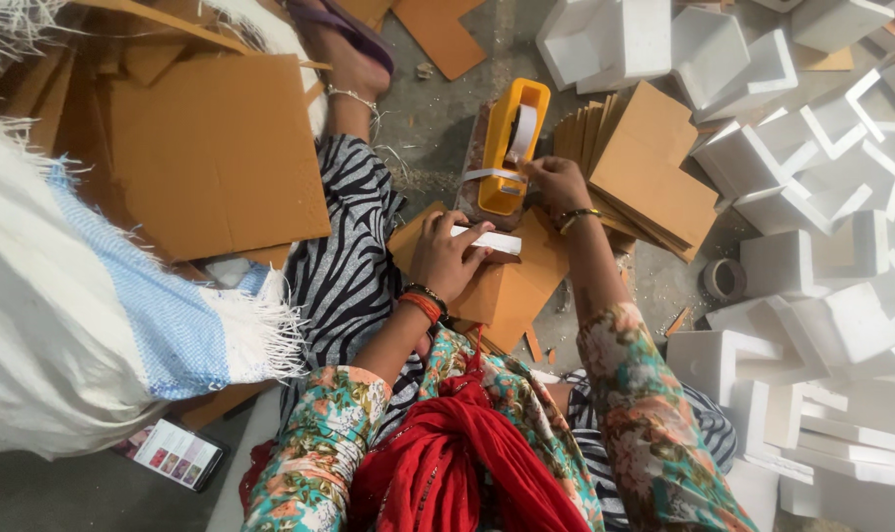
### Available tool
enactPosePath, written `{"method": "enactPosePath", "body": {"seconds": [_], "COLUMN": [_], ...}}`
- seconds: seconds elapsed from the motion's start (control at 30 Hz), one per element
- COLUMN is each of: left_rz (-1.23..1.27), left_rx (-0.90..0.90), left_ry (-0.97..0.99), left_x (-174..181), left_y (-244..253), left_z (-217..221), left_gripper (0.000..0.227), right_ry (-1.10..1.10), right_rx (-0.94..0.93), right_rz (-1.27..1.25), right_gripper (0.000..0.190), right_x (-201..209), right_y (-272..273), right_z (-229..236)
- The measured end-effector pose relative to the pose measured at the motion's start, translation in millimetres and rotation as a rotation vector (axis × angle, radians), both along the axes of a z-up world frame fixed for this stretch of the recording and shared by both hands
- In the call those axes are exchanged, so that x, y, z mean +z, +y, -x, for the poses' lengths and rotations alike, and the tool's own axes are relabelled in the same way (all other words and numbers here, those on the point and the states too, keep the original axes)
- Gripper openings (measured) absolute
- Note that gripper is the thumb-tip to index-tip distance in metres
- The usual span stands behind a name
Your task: The person sits on the floor and assembles small cardboard boxes by folding flaps and inserting white foam inserts. They use a tape dispenser to seal the boxes and place finished units aside.
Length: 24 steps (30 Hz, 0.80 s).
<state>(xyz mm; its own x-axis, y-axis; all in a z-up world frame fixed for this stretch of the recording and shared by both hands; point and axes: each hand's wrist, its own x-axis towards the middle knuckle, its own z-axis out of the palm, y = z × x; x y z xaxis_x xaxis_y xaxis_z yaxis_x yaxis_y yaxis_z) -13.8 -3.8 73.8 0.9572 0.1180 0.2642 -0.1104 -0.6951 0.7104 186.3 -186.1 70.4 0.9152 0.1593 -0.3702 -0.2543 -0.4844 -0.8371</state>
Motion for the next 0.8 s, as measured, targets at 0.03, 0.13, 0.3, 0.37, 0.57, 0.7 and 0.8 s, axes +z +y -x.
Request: {"method": "enactPosePath", "body": {"seconds": [0.03,0.13,0.3,0.37,0.57,0.7,0.8], "left_rz": [-0.006,0.007,0.015,0.023,0.019,-0.006,0.007], "left_rx": [-0.002,0.003,0.004,-0.003,0.000,0.011,0.004], "left_ry": [-0.006,-0.023,-0.077,-0.085,-0.077,-0.062,-0.038], "left_x": [0,-1,-9,-9,-8,-7,-8], "left_y": [0,-1,-4,-2,-2,-1,-1], "left_z": [1,-2,3,-1,-1,-3,-1], "left_gripper": [0.037,0.036,0.035,0.036,0.035,0.037,0.037], "right_ry": [-0.022,-0.107,-0.392,-0.399,-0.174,-0.531,-0.479], "right_rx": [0.006,0.013,-0.136,-0.201,0.039,0.149,0.131], "right_rz": [-0.138,-0.346,-0.267,-0.270,-0.123,0.170,0.329], "right_gripper": [0.029,0.023,0.020,0.019,0.025,0.020,0.022], "right_x": [6,17,0,-2,-19,-21,-14], "right_y": [-1,-15,-36,-36,-26,-7,2], "right_z": [11,61,91,62,2,-7,-8]}}
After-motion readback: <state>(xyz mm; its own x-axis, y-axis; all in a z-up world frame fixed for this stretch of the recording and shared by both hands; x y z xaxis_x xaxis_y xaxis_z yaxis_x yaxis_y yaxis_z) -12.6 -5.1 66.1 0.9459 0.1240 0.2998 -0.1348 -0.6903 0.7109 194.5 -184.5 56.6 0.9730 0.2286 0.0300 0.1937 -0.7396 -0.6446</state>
